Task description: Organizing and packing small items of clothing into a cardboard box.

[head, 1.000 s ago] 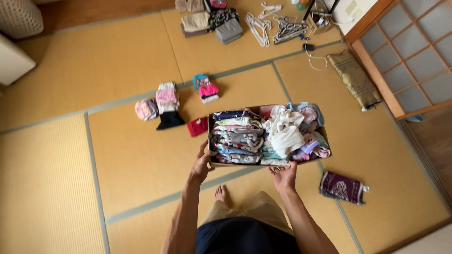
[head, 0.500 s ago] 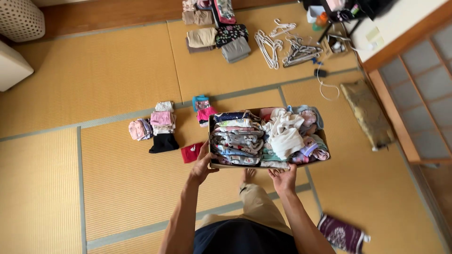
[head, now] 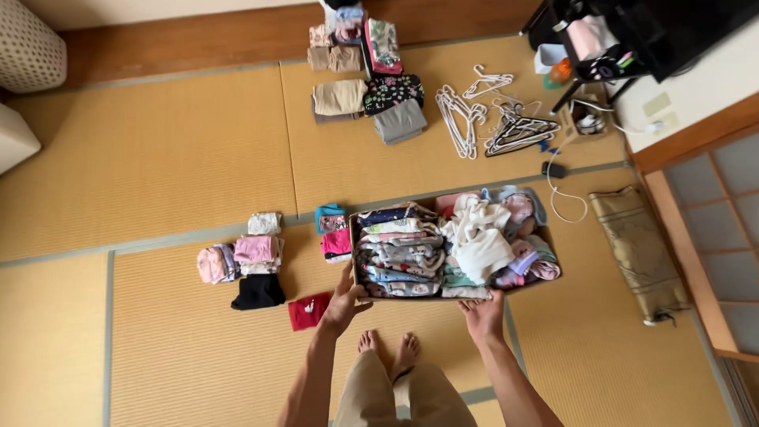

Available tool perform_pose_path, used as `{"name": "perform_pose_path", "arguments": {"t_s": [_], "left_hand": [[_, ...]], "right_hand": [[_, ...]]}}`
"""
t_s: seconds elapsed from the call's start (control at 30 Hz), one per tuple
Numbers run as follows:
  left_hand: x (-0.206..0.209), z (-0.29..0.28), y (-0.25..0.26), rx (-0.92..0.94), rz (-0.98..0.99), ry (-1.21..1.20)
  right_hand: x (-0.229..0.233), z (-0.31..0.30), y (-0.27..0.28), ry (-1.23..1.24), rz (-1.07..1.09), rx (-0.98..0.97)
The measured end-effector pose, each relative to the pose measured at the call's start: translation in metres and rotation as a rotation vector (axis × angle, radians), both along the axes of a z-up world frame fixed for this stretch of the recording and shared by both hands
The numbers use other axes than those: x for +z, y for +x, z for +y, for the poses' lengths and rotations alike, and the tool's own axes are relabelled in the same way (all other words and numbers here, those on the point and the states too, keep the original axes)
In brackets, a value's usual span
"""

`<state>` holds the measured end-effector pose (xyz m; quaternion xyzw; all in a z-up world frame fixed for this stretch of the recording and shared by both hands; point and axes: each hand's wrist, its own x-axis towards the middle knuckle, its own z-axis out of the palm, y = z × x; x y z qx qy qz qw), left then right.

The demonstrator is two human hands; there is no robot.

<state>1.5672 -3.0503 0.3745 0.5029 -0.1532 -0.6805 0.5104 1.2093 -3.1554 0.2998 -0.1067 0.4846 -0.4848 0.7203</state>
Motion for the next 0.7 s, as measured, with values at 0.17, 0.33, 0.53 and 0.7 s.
{"name": "perform_pose_path", "arguments": {"t_s": [0.17, 0.33, 0.53, 0.7], "left_hand": [[-0.129, -0.067, 0.003, 0.069, -0.018, -0.004], [-0.225, -0.119, 0.003, 0.082, -0.097, 0.004], [-0.374, -0.176, 0.016, 0.043, -0.218, 0.011], [-0.527, -0.226, 0.029, 0.102, -0.238, -0.201]], "right_hand": [[-0.067, -0.066, 0.021, 0.02, 0.015, -0.03], [-0.224, -0.108, 0.004, 0.009, -0.017, -0.013], [-0.341, -0.152, 0.032, 0.104, 0.066, -0.035], [-0.489, -0.203, 0.032, 0.039, -0.066, -0.036]]}}
